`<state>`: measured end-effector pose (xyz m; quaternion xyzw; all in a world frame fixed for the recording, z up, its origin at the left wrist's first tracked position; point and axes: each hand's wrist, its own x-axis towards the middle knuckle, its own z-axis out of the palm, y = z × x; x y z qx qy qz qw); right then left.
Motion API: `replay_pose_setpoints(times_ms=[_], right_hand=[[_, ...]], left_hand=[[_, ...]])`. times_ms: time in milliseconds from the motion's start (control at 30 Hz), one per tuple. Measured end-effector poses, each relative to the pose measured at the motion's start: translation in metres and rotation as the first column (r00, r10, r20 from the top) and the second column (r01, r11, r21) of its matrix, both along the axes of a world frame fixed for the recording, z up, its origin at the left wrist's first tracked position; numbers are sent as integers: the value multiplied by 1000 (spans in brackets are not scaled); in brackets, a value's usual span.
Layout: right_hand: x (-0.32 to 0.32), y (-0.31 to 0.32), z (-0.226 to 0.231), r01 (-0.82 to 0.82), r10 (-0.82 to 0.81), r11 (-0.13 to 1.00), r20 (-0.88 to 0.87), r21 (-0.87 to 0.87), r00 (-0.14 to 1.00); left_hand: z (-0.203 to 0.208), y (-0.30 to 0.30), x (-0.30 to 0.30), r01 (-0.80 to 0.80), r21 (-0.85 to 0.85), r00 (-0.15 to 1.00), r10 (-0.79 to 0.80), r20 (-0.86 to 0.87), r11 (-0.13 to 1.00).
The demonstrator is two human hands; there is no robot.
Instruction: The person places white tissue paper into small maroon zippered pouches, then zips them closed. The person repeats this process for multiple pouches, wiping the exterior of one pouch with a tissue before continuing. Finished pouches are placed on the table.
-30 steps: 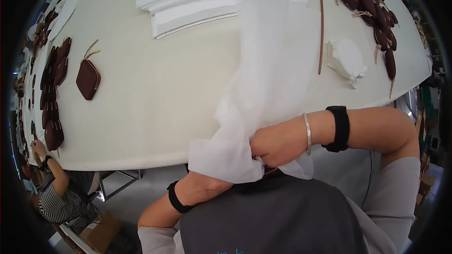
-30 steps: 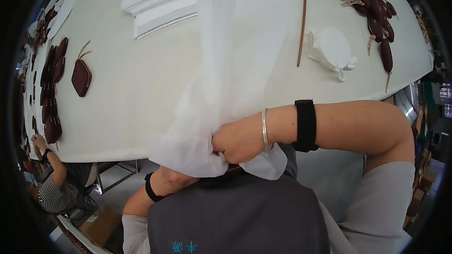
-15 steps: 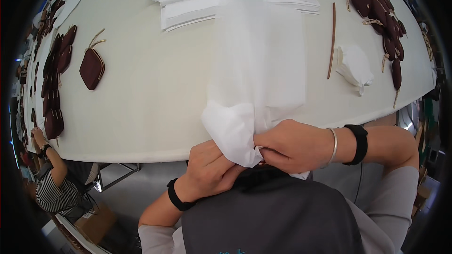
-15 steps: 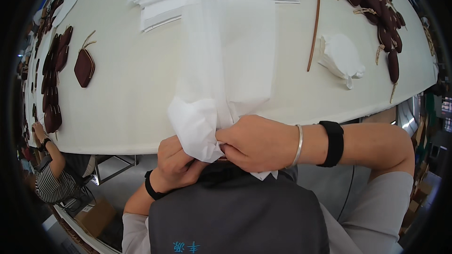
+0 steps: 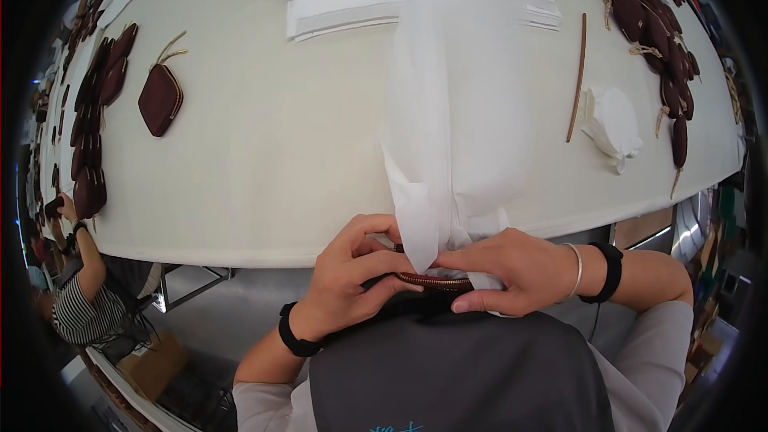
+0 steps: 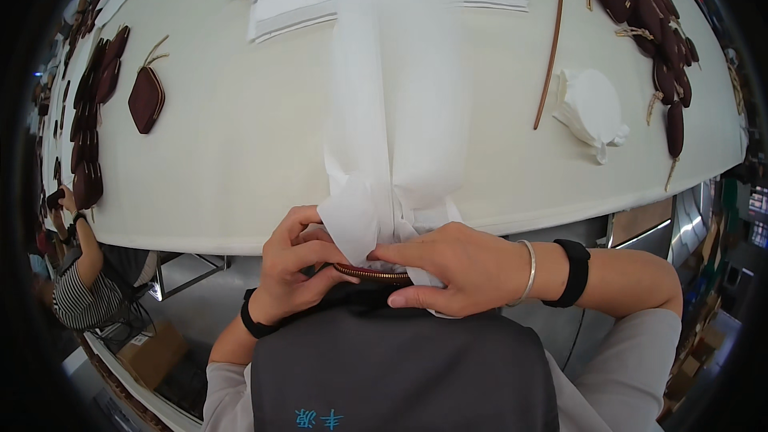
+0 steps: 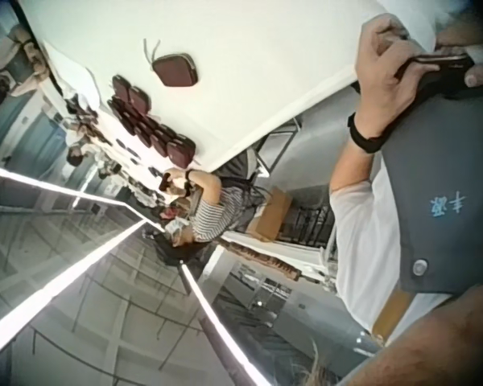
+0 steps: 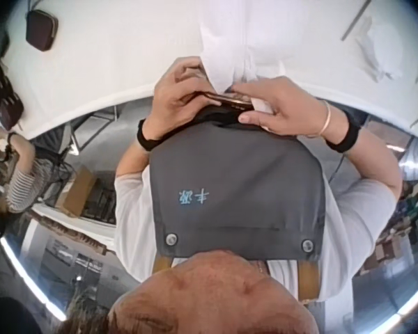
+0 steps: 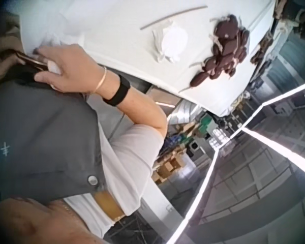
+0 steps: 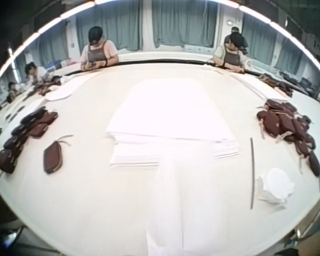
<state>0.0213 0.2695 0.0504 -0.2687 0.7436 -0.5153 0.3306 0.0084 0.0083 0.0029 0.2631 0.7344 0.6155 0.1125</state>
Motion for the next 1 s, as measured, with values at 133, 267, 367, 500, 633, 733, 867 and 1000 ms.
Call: replay_pose_setpoints(times_ms=[133, 267, 367, 500, 633, 733, 867, 1000], right_hand=[[-16, 3, -4, -192, 203, 979, 186, -75, 961], [-37, -6, -18, -456, 466, 884, 268, -104, 843], [-31, -26, -32, -479, 480, 876, 210, -58, 852], [-36, -33, -16, -468, 437, 882, 283, 49, 854], [-25, -31, -15, -424, 398, 901, 216, 93, 892], [-20, -31, -13, -177, 172, 984, 113, 32, 979], [-29, -28, 8, -167, 90, 965, 340, 202, 936], [-26, -26, -1, -183, 152, 982, 392, 43, 907]], left_hand=[[-1, 2, -10, 116, 64, 993, -115, -30, 991], [-2, 1, -11, 193, 90, 980, -196, 23, 977], [-3, 7, -11, 214, 144, 975, -220, 26, 966], [-1, 5, -11, 189, 125, 963, -209, 169, 974], [6, 0, -21, 236, 132, 927, -264, 268, 963], [-2, -5, -23, 212, 154, 938, -245, 247, 965], [-6, -7, -20, 182, 182, 941, -225, 254, 966], [-7, -5, -17, 196, 204, 944, -241, 226, 959]])
